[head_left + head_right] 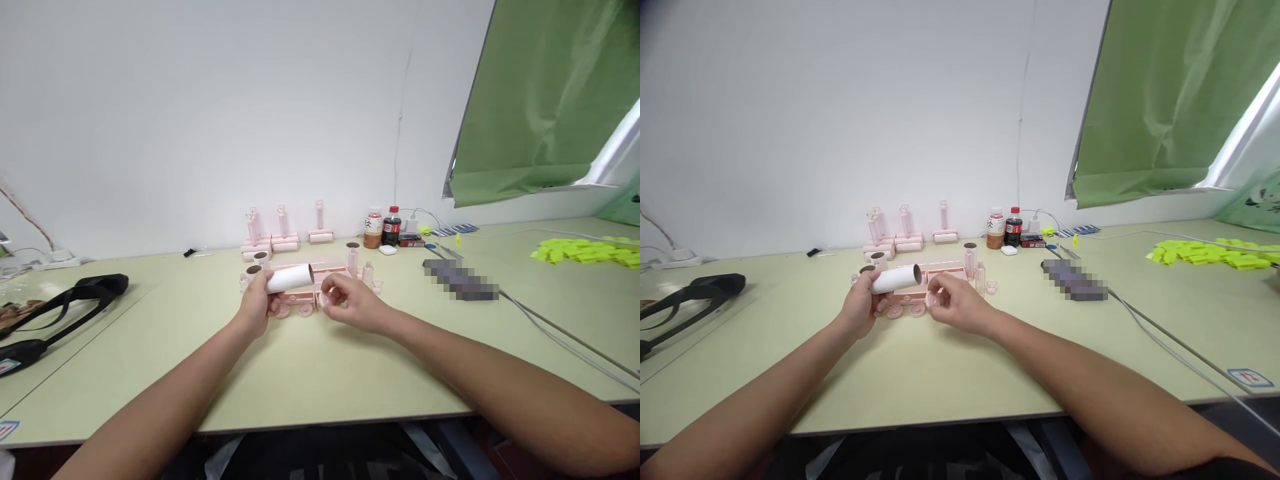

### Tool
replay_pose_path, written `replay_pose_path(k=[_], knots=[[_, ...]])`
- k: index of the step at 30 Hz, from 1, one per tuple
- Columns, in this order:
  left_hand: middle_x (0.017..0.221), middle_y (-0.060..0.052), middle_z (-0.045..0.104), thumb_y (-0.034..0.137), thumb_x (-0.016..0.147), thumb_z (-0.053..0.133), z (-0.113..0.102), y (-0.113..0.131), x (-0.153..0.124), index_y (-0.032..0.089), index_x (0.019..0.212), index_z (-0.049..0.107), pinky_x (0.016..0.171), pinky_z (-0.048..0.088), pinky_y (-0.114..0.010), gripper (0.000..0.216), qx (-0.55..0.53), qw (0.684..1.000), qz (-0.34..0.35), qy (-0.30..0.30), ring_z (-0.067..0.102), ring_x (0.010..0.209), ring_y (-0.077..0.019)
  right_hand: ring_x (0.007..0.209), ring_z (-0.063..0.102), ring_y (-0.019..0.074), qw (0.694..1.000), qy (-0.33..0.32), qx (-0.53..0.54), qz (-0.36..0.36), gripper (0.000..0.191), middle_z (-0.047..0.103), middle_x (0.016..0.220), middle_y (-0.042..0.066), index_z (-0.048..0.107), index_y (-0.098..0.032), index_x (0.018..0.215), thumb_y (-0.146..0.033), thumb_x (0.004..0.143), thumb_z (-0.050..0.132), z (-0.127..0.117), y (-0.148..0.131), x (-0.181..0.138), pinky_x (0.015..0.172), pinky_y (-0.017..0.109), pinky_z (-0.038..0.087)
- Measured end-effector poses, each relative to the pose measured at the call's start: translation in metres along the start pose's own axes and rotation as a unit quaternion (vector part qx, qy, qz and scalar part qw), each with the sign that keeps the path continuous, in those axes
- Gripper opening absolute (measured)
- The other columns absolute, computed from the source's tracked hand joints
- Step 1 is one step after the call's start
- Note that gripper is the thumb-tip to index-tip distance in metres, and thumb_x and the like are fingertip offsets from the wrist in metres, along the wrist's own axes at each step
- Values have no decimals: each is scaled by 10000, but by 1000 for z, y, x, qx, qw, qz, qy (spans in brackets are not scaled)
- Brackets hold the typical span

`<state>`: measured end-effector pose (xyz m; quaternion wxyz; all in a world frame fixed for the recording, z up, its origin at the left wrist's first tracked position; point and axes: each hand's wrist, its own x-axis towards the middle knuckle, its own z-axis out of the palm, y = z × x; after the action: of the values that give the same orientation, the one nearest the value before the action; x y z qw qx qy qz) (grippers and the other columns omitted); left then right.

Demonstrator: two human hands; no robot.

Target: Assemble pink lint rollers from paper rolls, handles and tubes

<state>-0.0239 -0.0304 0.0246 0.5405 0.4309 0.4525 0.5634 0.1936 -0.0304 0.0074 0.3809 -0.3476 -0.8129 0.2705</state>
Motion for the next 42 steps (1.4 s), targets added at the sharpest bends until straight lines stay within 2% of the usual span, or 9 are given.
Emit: replay_pose_path(k=[3,7,12,17,24,31,35,38,42], knots=[[452,35,475,398,790,456,2,-2,-2,187,735,472,338,212,-192,218,24,1000,2,-7,315,322,-72,665,541,126,990,77,116,25,204,553,770,-17,521,-215,920,-241,761,647,0,2,3,581,247,441],[486,38,495,393,795,463,5,-5,-6,185,809,491,360,237,-200,211,43,998,12,-46,340,334,-78,719,578,139,977,106,185,6,246,582,819,1,529,-219,952,-271,766,682,2,4,3,615,262,482],[515,40,491,429,827,463,4,-7,-5,189,871,492,375,239,-212,245,80,993,24,-89,406,372,-102,770,601,148,979,119,164,-11,262,598,911,27,546,-218,984,-270,771,689,3,4,1,662,285,512],[530,43,494,436,829,484,2,-8,-4,176,956,510,381,254,-209,290,62,990,15,-123,401,382,-96,755,612,141,976,132,174,-7,244,586,946,29,545,-218,967,-252,765,678,1,2,1,617,268,517],[586,23,531,443,802,522,-1,-7,-1,171,987,518,370,252,-202,330,41,985,1,-167,407,386,-85,728,632,151,972,118,204,-9,268,606,807,7,551,-213,1001,-250,772,685,2,2,1,624,274,518],[639,26,534,500,755,677,-10,-2,-2,173,1039,575,354,189,-163,445,179,946,-26,-268,382,423,-56,748,624,165,979,117,161,-41,276,632,815,29,602,-202,1033,-329,803,687,-1,3,1,671,308,530],[686,10,567,497,726,713,-10,3,-5,188,1074,616,373,234,-174,475,231,932,-3,-278,409,447,-63,831,636,186,981,126,129,-75,227,662,975,74,649,-203,970,-373,821,670,-2,-2,1,746,345,554],[761,-18,596,462,701,740,-6,5,-9,178,1027,662,414,308,-182,439,252,926,19,-281,430,492,-64,921,640,208,979,124,132,-90,205,657,1040,90,658,-203,920,-392,840,654,0,-4,1,772,354,564],[731,-9,581,470,728,707,-5,3,-9,183,1063,655,407,304,-184,445,238,934,25,-266,404,475,-62,927,634,207,978,158,91,-101,195,613,1103,101,673,-204,938,-375,848,641,-5,-3,1,752,356,580]])
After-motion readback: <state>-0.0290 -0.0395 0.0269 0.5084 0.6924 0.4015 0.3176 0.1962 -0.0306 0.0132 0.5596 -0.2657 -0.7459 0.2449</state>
